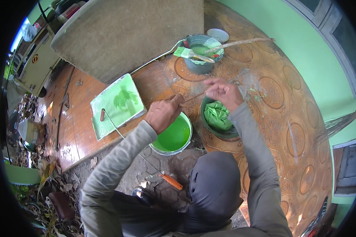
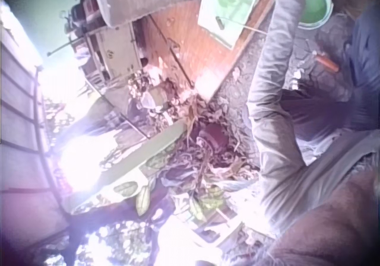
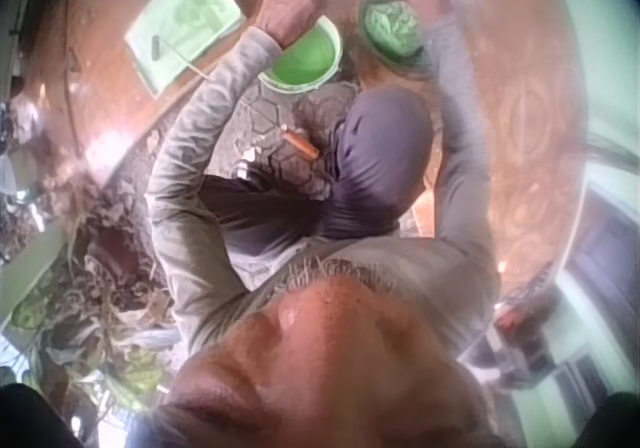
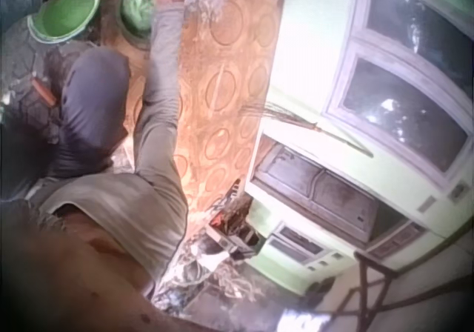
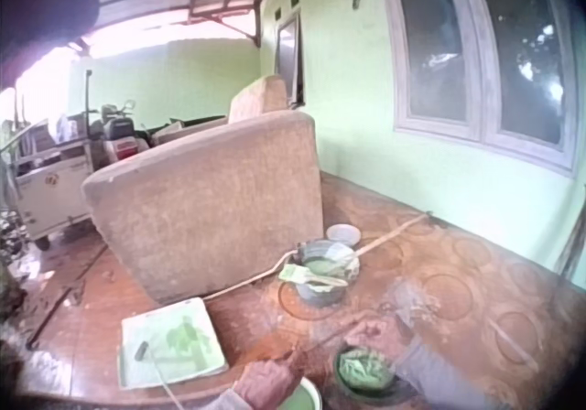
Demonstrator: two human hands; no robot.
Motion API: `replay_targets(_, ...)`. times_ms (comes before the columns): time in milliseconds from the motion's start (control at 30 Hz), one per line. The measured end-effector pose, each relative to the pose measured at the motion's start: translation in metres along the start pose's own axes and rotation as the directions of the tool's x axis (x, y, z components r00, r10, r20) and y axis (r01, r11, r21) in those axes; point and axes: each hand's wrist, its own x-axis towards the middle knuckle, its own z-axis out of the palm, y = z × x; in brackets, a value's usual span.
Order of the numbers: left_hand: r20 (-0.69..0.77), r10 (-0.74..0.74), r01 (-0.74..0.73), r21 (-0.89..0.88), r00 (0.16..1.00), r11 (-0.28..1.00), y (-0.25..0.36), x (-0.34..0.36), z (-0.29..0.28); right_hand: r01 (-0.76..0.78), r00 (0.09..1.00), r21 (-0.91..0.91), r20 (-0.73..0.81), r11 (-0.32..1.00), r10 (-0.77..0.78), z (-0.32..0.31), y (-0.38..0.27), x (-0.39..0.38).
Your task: The person pours green paint from a plastic bag into a bucket, then uses a stick to stir the paint. They also handle a paint roller and a paintbrush, placing them into a paint tray and the bucket.
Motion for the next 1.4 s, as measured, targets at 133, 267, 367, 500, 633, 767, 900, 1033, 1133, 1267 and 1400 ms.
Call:
replay_targets(133, -0.007, 0.152, -0.152, 0.012, 0.988, 0.988, -0.007, -0.008, -0.038, -0.048, 0.993, -0.425, -0.114, 0.904, 0.000, -0.039, 0.036, 0.064)
replay_targets(267, 0.103, 0.138, -0.137, -0.014, 0.985, 0.990, -0.008, -0.049, -0.069, -0.292, 0.954, -0.669, -0.151, 0.684, 0.260, -0.046, 0.053, 0.128)
replay_targets(367, 0.132, -0.054, 0.074, -0.149, 0.990, 0.986, 0.000, -0.077, -0.090, 0.052, 0.976, -0.793, -0.087, 0.607, -0.198, -0.056, 0.107, 0.159)
replay_targets(500, 0.115, -0.202, 0.222, -0.201, 0.973, 0.954, -0.034, -0.103, -0.079, -0.060, 0.997, -0.810, -0.080, 0.584, -0.008, -0.057, 0.148, 0.193)
replay_targets(633, 0.163, -0.291, 0.313, -0.134, 0.943, 0.940, -0.049, -0.113, -0.084, -0.180, 0.960, -0.883, -0.061, 0.433, 0.275, -0.020, 0.123, 0.217)
replay_targets(767, 0.154, -0.290, 0.309, -0.120, 0.945, 0.943, -0.046, -0.102, -0.087, -0.163, 0.957, -0.864, -0.021, 0.477, 0.288, -0.028, 0.116, 0.221)
replay_targets(900, 0.146, -0.260, 0.283, -0.168, 0.955, 0.944, -0.044, -0.089, -0.084, -0.050, 0.997, -0.766, -0.074, 0.641, -0.010, -0.049, 0.138, 0.215)
replay_targets(1033, 0.047, -0.230, 0.233, -0.310, 0.972, 0.922, -0.053, -0.086, -0.082, 0.043, 0.992, -0.470, -0.086, 0.882, -0.094, -0.024, 0.094, 0.194)
replay_targets(1133, 0.017, -0.298, 0.255, -0.567, 0.954, 0.784, -0.059, -0.077, -0.075, -0.042, 0.998, -0.183, 0.043, 0.982, 0.051, 0.038, -0.001, 0.152)
replay_targets(1267, 0.188, -0.507, 0.259, -0.963, 0.841, 0.073, -0.047, -0.057, -0.056, -0.066, 0.951, 0.095, 0.306, 0.993, 0.034, 0.115, -0.032, 0.103)
replay_targets(1400, 0.216, -0.638, 0.060, -0.965, 0.739, -0.257, -0.050, -0.062, -0.046, -0.022, 0.936, 0.116, 0.350, 0.993, -0.021, 0.168, -0.039, 0.083)
